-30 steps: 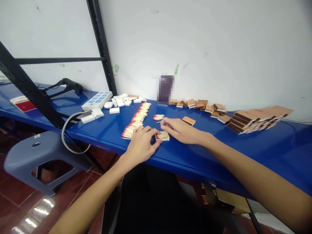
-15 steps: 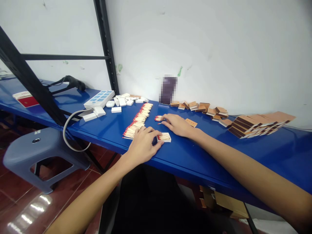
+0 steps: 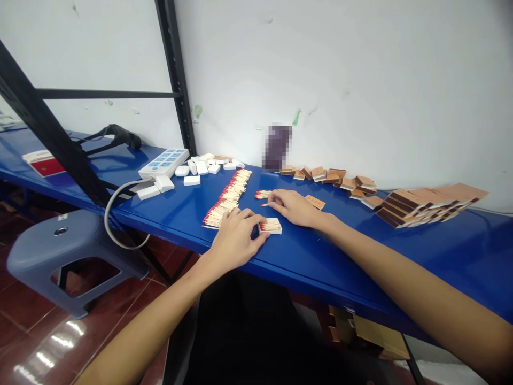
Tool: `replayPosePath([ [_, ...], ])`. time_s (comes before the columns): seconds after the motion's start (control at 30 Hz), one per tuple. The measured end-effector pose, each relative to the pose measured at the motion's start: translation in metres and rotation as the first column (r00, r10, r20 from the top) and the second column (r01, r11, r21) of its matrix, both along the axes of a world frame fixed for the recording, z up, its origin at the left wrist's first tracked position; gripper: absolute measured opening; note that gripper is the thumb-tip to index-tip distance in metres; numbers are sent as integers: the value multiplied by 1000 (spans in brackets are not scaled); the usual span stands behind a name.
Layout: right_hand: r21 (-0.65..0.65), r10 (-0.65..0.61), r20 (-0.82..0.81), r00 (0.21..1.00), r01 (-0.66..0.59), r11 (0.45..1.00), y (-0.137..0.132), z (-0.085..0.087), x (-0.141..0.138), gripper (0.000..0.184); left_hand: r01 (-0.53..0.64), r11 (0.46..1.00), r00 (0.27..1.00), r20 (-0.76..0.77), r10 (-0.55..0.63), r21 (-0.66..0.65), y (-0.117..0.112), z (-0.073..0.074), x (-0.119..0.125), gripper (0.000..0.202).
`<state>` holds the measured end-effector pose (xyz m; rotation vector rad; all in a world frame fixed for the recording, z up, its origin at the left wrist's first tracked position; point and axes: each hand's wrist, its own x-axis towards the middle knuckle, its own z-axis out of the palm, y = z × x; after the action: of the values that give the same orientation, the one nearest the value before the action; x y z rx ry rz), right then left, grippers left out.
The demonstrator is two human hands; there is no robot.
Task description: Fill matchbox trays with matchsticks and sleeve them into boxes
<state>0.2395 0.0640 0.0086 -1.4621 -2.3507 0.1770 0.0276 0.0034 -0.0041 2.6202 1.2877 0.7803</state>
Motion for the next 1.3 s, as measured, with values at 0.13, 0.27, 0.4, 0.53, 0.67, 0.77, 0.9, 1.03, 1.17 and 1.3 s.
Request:
replayPosePath([
  [0.13,-57,59,40,997,-57,997,-13,4,4,17,-2,1000,1000,30,2,0,-1,0,0,30],
  [0.27,-70,73,-1,997,-73,995,-32,13,4,19,-13,1000,998,59,14,-27,-3,1,0,41],
  [0.4,-113,123,4,992,-122,986,-50,21,-4,19,-1,1000,999,38,2,-9,-2,2,0,38],
  [0.53,-107,129,-25,991,-131,986,-54,26,-11,17,17,1000,1000,-16,-17,12,-1,2,-1,28],
  [0.67,-116,122,-97,988,-133,984,-44,32,-11,11,13,1000,999,-30,-12,18,-1,2,-2,35],
  [0.77,-150,84,-156,984,-108,983,-29,34,-8,5,10,1000,999,-32,-9,14,-1,2,-2,35],
  [0.9,-40,69,-59,996,-71,997,5,26,-4,11,32,999,999,-37,-31,7,-2,3,-3,33],
  [1.03,69,75,80,994,-80,994,30,10,-2,16,34,999,998,-55,-34,0,-3,3,-4,32],
  [1.17,61,67,83,994,-72,996,34,0,-1,21,39,999,998,-46,-39,1,-3,2,-4,31],
  [1.3,44,65,106,992,-69,997,31,-4,3,20,24,1000,999,-46,-24,2,-3,3,-3,29],
])
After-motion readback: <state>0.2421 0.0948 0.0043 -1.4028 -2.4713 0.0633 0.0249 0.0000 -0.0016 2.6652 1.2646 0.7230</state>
